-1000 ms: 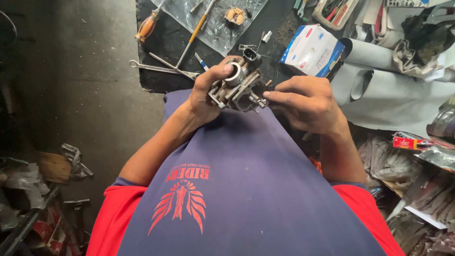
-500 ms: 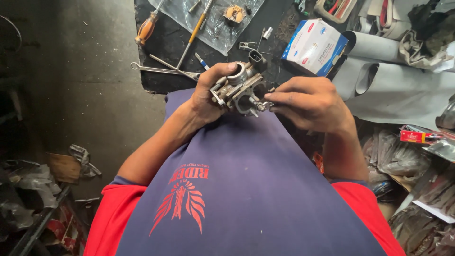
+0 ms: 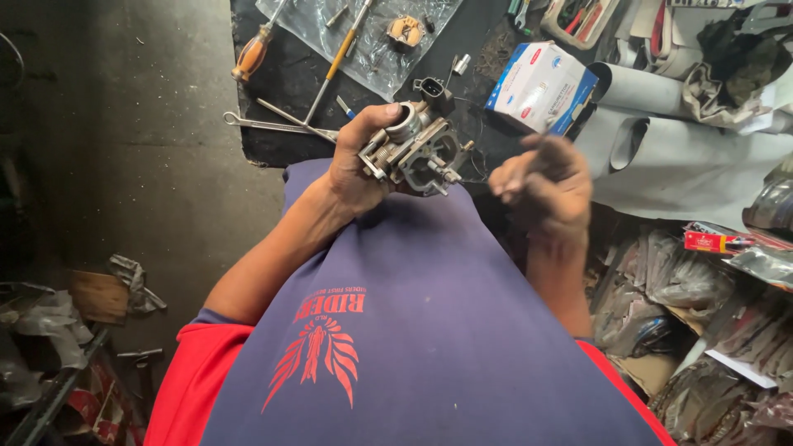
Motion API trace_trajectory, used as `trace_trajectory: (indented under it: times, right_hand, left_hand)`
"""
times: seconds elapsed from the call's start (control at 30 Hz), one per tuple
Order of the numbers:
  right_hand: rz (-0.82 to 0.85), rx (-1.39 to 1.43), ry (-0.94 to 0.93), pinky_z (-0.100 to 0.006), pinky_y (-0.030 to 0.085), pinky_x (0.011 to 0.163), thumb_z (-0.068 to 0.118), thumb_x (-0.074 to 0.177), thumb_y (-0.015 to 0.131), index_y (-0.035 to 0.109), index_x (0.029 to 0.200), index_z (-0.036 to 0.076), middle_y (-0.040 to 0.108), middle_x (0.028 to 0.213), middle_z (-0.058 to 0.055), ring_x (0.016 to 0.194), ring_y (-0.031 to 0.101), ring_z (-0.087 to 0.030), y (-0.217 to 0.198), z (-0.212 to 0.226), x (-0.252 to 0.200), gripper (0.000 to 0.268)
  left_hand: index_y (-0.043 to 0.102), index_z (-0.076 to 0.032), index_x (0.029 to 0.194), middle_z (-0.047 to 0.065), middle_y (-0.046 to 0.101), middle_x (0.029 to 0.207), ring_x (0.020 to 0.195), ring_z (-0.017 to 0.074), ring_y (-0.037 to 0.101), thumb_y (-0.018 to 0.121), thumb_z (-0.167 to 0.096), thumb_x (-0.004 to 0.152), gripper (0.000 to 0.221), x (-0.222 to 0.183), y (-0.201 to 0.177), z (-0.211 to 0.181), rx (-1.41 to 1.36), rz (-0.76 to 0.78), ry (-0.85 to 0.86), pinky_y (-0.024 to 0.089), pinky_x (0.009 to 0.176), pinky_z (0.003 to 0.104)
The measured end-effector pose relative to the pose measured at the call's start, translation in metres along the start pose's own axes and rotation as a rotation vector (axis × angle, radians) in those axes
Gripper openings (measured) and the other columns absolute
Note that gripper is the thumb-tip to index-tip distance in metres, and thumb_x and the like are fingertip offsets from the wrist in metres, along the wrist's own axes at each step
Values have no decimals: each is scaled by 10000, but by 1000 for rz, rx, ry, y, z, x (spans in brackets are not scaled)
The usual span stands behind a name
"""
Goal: Cleaning and reassembling a motorcycle carburetor using small tools and a cloth.
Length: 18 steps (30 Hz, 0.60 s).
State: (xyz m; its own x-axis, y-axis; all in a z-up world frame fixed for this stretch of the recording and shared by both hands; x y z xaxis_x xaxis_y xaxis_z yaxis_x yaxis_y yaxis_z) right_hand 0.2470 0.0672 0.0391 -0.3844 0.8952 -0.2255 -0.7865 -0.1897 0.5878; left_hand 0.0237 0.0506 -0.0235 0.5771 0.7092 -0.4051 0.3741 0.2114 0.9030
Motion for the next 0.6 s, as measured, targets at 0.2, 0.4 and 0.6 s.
trace_trajectory:
  times: [0.2,0.4,0.6]
  right_hand:
    - [40,-545,53,-253,508,661,-48,969,669,744,1156,-5,692,1028,-151,787,651,-157,0,-1,-4,206]
    - [325,-1278,-175,-253,531,669,-67,824,814,772,1096,35,718,927,-96,779,706,-142,64,38,24,293]
    - [435,-1372,-247,-278,541,671,-65,806,814,778,1119,68,714,935,-89,781,709,-174,79,36,34,342]
  left_hand:
    - [645,-44,1289,123,728,1099,967,236,725,609,-524,906,615,-3,2,-2,10,44,10,620,877,463]
    - [639,-50,1302,120,730,1101,956,224,726,602,-528,894,629,-8,5,-7,31,41,12,621,844,443]
    - [654,-57,1285,125,734,1113,969,235,734,591,-542,883,634,-11,3,-3,27,16,-2,621,845,459]
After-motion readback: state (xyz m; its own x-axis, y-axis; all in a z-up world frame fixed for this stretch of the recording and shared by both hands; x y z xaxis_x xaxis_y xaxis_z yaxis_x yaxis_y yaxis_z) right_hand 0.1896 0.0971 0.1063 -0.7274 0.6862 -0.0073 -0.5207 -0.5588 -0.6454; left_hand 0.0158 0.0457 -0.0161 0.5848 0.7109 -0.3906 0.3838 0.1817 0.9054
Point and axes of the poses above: each hand's wrist, its own x-axis towards the middle knuckle, its own y-axis out of the palm, z = x × y, the point moved 5 cm from there along x, towards the middle knuckle
